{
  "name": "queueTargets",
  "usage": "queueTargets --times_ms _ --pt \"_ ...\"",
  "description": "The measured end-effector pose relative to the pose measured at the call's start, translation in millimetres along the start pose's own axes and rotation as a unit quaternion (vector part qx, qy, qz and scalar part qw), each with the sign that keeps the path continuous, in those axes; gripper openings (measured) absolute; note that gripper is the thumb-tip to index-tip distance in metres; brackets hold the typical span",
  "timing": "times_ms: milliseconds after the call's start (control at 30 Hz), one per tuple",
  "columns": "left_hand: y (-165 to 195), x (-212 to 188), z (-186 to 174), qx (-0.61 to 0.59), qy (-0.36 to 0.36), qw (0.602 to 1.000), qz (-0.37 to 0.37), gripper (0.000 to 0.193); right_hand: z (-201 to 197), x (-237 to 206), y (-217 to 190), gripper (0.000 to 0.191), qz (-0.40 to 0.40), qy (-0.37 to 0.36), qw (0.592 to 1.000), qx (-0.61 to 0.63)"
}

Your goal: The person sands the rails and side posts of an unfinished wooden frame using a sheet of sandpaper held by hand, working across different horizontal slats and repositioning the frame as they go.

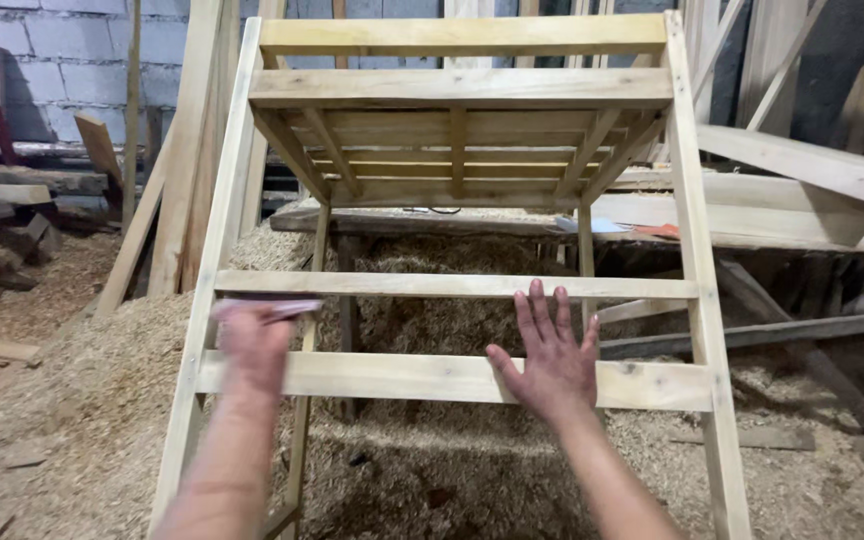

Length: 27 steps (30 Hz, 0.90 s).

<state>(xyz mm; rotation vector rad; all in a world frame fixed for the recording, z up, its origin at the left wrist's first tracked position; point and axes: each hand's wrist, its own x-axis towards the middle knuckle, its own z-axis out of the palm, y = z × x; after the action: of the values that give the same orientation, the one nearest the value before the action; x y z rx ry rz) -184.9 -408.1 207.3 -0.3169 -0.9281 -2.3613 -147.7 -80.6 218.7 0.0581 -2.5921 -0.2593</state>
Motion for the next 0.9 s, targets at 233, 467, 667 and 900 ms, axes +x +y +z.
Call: queueTargets --times_ms 233,467,667,900 --pt "-12.8 -47.4 64.9 0.145 -0.094 0.984 0.033 0.034 0.7 -0.4 0.4 0.089 -0.004 0.001 1.000 0.022" --pt "36.2 -24.1 25.9 -0.052 -0.036 0.997 0.037 0.026 13.6 4.7 4.5 0.090 -0.041 0.138 0.988 0.049" --pt "-1.4 -58.4 76.2 -0.019 -0.053 0.998 -0.013 0.035 12.3 0.6 3.0 0.089 -0.049 0.151 0.985 0.073" --pt "41.1 -23.8 30.3 0.002 -0.044 0.998 0.033 0.028 5.0 0.9 2.1 0.091 0.006 -0.002 1.000 0.010"
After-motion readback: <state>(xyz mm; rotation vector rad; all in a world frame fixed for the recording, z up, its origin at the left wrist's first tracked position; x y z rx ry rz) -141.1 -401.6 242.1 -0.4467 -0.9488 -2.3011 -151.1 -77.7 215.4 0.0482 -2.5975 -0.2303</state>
